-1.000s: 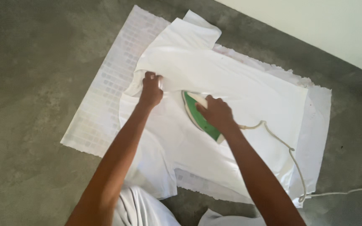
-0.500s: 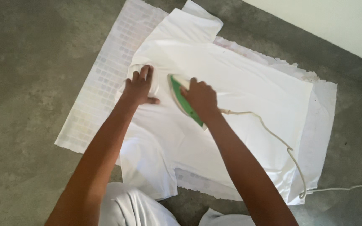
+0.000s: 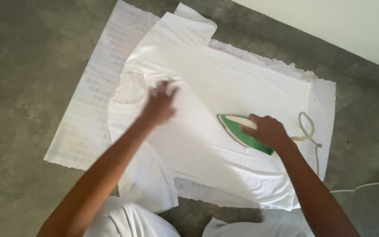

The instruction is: The person irons a white t-shirt laid out on a patterned cloth on the floor. They use a green and white iron to smooth the fabric, repeatedly adjusting the shirt's position and flipping it over to iron different sections.

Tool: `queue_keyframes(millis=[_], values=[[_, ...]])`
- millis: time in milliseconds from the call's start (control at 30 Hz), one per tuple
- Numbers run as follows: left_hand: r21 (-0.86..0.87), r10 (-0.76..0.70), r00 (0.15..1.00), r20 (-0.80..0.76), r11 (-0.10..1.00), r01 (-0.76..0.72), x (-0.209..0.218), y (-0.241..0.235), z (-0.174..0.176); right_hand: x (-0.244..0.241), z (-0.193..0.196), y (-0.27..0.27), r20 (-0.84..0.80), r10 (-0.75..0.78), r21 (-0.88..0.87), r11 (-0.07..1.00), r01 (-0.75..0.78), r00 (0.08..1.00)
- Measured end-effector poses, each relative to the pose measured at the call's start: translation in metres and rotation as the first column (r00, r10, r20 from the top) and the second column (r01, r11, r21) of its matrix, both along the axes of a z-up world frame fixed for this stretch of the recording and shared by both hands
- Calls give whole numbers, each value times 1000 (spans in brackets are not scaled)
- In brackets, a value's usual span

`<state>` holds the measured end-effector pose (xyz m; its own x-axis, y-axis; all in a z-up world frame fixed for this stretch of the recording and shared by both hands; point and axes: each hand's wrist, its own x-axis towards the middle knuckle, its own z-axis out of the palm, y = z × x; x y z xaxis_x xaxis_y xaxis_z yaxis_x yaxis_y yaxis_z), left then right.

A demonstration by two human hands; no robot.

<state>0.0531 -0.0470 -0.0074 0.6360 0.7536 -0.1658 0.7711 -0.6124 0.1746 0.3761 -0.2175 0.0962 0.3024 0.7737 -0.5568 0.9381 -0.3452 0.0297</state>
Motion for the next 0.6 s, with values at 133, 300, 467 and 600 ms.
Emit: queue_keyframes(millis=[133, 300, 467, 600], values=[[-28, -351, 924, 152, 933, 359, 21, -61, -21, 40, -18, -13, 20, -61, 29, 998, 60, 998], [10, -469, 883, -20, 883, 469, 6, -86, -16, 40, -14, 10, 37, -22, 32, 999, 21, 999], [-52, -506, 863, 0, 861, 505, -4, -91, -21, -6, -27, 75, -28, 199, 173, 966, -191, 980], [-34, -503, 864, -2, 864, 503, -5, -93, -17, -47, -71, 140, -15, 258, 293, 925, -242, 966]])
